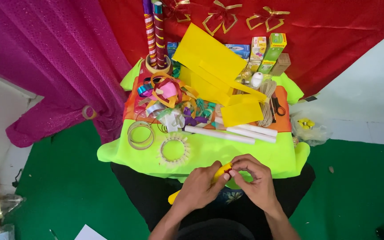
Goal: Wrapping decorative tape around a yellow tube as part of a handicraft project.
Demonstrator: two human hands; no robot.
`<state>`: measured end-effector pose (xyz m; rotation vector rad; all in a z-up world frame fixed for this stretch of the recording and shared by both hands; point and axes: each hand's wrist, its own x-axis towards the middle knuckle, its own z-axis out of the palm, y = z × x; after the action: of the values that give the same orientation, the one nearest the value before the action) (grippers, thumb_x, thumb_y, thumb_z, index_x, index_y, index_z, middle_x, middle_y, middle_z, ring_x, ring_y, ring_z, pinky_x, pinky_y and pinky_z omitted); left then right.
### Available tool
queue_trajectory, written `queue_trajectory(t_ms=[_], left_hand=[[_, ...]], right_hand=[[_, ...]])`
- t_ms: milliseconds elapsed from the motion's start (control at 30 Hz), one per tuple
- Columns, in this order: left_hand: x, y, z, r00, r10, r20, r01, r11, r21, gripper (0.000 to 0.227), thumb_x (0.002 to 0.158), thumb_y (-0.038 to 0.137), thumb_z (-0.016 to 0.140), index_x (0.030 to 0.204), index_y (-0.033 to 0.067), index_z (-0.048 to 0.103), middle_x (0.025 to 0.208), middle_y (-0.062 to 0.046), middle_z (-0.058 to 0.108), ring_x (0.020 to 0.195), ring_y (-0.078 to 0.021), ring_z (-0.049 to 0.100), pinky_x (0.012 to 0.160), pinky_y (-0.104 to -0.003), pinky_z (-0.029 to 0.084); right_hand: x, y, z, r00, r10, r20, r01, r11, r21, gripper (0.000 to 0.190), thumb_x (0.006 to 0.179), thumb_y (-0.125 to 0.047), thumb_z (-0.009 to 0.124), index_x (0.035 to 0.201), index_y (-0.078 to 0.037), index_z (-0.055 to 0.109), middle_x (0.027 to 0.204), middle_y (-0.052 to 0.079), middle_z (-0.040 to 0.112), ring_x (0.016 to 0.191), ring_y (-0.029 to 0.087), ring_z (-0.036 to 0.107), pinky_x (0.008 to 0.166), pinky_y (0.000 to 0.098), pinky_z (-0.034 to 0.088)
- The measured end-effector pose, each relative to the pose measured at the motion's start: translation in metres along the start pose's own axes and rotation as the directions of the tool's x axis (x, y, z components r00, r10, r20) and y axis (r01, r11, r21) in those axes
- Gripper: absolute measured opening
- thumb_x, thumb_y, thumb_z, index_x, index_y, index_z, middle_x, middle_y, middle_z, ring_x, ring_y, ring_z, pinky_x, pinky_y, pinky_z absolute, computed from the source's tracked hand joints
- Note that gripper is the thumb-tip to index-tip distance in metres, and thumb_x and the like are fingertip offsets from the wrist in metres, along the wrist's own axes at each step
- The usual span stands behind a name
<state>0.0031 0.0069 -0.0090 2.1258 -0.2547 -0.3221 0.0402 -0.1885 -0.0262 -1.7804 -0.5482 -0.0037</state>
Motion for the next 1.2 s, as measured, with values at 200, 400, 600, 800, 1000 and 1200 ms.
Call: queue_trajectory(t_ms=[200,400,600,800,1000,1200], left_hand=[[-0.001,0.002,-0.001,1.000,-0.024,-0.007,0.024,1.000,-0.002,0.038,0.109,0.047,0.045,0.096,0.0109,0.049,0.059,-0.008,0.045,0.048,-0.0231,0.041,0.050,-0.041,0.027],[-0.003,0.003,-0.004,0.998,-0.055,0.007,0.056,0.997,-0.052,0.038,0.109,0.048,0.045,0.097,0.0120,0.050,0.057,-0.005,0.042,0.048,-0.0189,0.035,0.049,-0.039,0.026],[-0.019,-0.022,0.004,0.998,-0.065,0.007,0.065,0.997,-0.050,0.035,0.110,0.045,0.045,0.097,0.0121,0.049,0.059,-0.008,0.046,0.048,-0.0222,0.040,0.050,-0.040,0.025],[-0.045,-0.041,-0.005,0.985,-0.174,0.000,0.174,0.984,-0.036,0.038,0.110,0.048,0.043,0.097,0.0128,0.053,0.072,-0.007,0.054,0.059,-0.0258,0.050,0.056,-0.041,0.031],[-0.057,-0.064,-0.002,0.974,-0.227,-0.012,0.226,0.973,-0.048,0.037,0.110,0.047,0.042,0.100,0.0127,0.053,0.068,-0.008,0.050,0.058,-0.0242,0.046,0.057,-0.041,0.031],[-0.059,-0.076,0.000,0.975,-0.222,-0.018,0.220,0.973,-0.066,0.037,0.110,0.047,0.044,0.097,0.0131,0.053,0.073,-0.010,0.055,0.063,-0.0270,0.051,0.059,-0.044,0.033]], right_hand=[[0.000,0.002,0.002,1.000,-0.003,0.006,0.003,1.000,0.013,0.007,0.091,-0.010,0.072,0.094,-0.004,0.075,0.099,0.010,0.071,0.090,0.017,0.072,0.080,0.0265,0.063],[-0.001,0.006,0.003,1.000,0.001,0.010,-0.002,1.000,0.011,0.008,0.090,-0.009,0.073,0.095,-0.004,0.075,0.100,0.011,0.071,0.091,0.017,0.072,0.080,0.0265,0.064],[0.004,-0.001,0.010,0.993,-0.014,0.120,0.009,0.999,0.047,0.009,0.089,-0.013,0.076,0.095,-0.007,0.075,0.092,0.008,0.075,0.089,0.019,0.073,0.081,0.0315,0.059],[0.027,0.020,0.032,0.979,0.189,0.081,-0.185,0.981,-0.057,0.022,0.097,-0.025,0.065,0.104,-0.009,0.078,0.102,0.004,0.081,0.099,0.018,0.076,0.088,0.0308,0.060],[0.068,0.053,0.083,0.981,0.191,0.028,-0.178,0.950,-0.256,0.019,0.095,-0.029,0.070,0.103,-0.016,0.081,0.103,-0.001,0.080,0.097,0.014,0.072,0.088,0.0317,0.054],[0.093,0.083,0.113,0.961,0.274,0.027,-0.237,0.872,-0.428,0.025,0.092,-0.043,0.068,0.099,-0.023,0.083,0.100,-0.009,0.081,0.093,0.011,0.071,0.088,0.0321,0.051]])
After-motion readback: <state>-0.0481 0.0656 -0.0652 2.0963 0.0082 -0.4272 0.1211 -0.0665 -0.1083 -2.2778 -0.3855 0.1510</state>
